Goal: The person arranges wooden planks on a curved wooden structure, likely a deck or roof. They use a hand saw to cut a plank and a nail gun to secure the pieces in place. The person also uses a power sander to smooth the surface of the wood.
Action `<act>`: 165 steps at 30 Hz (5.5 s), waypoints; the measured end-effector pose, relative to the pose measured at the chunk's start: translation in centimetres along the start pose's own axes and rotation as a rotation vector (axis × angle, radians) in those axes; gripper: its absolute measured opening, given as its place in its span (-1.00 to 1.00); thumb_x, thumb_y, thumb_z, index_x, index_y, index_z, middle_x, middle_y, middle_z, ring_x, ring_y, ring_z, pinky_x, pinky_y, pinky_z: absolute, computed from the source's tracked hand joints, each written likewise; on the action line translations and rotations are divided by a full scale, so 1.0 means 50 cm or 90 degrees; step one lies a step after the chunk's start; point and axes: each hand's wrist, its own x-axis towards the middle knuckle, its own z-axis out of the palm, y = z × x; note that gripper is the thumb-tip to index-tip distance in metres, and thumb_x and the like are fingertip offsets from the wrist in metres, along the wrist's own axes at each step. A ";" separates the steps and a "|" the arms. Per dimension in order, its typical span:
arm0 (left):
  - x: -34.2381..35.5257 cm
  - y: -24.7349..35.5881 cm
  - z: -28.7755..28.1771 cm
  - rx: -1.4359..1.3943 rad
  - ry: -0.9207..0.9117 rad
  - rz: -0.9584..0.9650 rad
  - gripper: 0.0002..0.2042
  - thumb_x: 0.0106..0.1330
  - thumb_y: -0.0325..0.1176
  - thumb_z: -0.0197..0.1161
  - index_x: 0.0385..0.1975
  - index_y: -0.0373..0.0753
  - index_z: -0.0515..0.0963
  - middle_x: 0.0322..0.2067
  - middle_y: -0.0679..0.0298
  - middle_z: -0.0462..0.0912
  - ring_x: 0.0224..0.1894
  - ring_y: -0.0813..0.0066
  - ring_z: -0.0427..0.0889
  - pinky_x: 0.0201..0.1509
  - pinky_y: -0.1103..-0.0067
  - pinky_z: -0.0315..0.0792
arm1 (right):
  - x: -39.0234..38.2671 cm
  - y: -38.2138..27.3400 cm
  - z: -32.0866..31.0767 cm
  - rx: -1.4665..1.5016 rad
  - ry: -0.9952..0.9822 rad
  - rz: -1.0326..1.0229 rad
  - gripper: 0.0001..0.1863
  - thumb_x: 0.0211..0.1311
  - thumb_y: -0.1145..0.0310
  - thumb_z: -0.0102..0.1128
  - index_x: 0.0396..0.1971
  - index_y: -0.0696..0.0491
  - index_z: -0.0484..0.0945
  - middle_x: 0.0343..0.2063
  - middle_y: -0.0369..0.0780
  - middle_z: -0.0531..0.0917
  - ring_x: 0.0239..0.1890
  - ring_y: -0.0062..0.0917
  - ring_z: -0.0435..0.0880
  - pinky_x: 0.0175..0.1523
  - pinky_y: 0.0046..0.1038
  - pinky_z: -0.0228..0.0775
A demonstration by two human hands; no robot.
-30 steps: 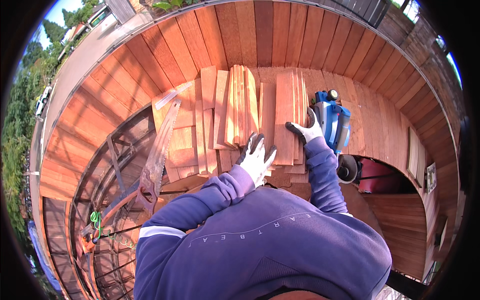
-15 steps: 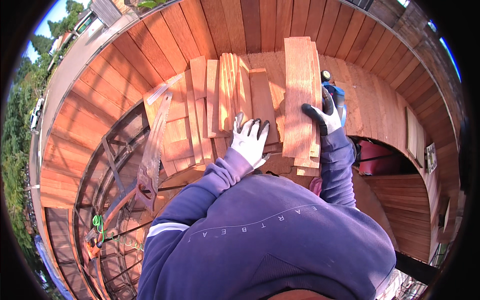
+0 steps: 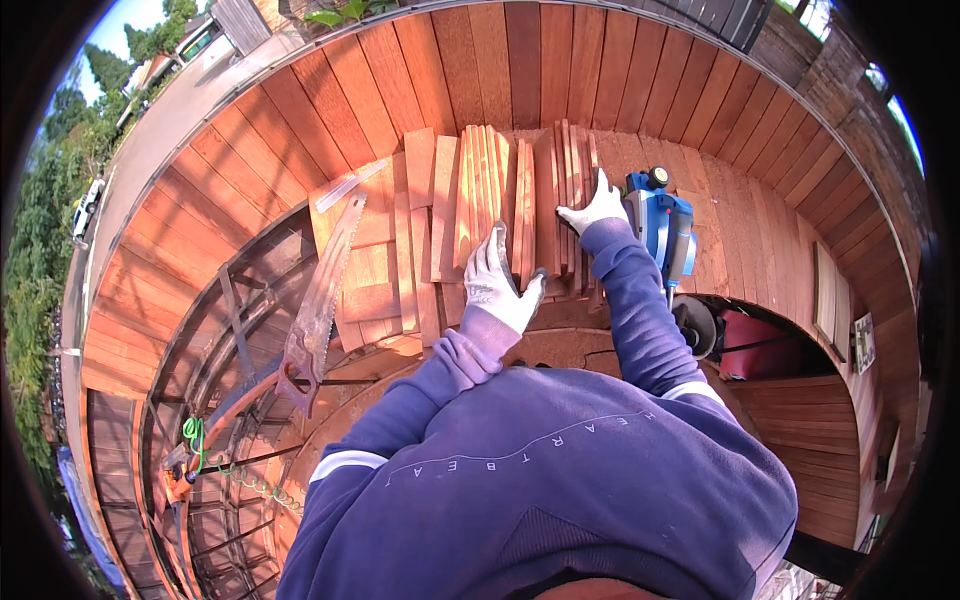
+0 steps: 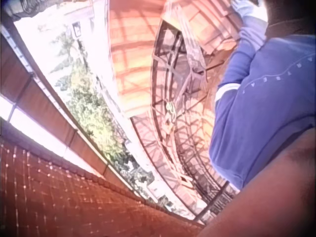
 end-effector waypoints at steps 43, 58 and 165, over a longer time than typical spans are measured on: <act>0.067 -0.033 0.057 0.006 -0.156 0.177 -0.21 0.28 0.00 0.34 0.41 -0.24 0.17 0.44 -0.22 -0.08 0.48 -0.18 -0.02 0.46 0.04 0.08 | -0.262 0.174 0.105 0.132 0.127 -0.309 -0.12 0.05 0.07 0.36 0.40 -0.07 0.21 0.45 -0.02 0.07 0.46 0.08 0.02 0.45 0.10 -0.01; 0.011 0.064 -0.018 -0.261 -0.507 0.454 -0.55 0.29 -0.52 0.27 0.19 -0.39 0.41 0.12 0.02 0.52 0.16 0.20 0.52 0.25 0.41 0.43 | -0.928 0.585 0.501 0.257 0.014 0.845 -0.41 0.16 -0.10 0.23 0.05 0.03 0.60 0.06 -0.06 0.64 0.13 -0.18 0.59 0.22 -0.27 0.42; -1.816 2.328 1.438 -0.127 -1.490 0.313 -0.59 0.46 -0.01 0.03 -0.28 -0.28 0.62 -0.45 0.18 0.70 -0.43 0.39 0.67 -0.32 0.46 0.54 | -1.891 2.621 -1.010 0.394 0.299 0.496 -0.55 0.39 0.00 0.03 0.04 0.00 0.59 -0.03 -0.16 0.69 0.05 -0.26 0.63 0.15 -0.37 0.44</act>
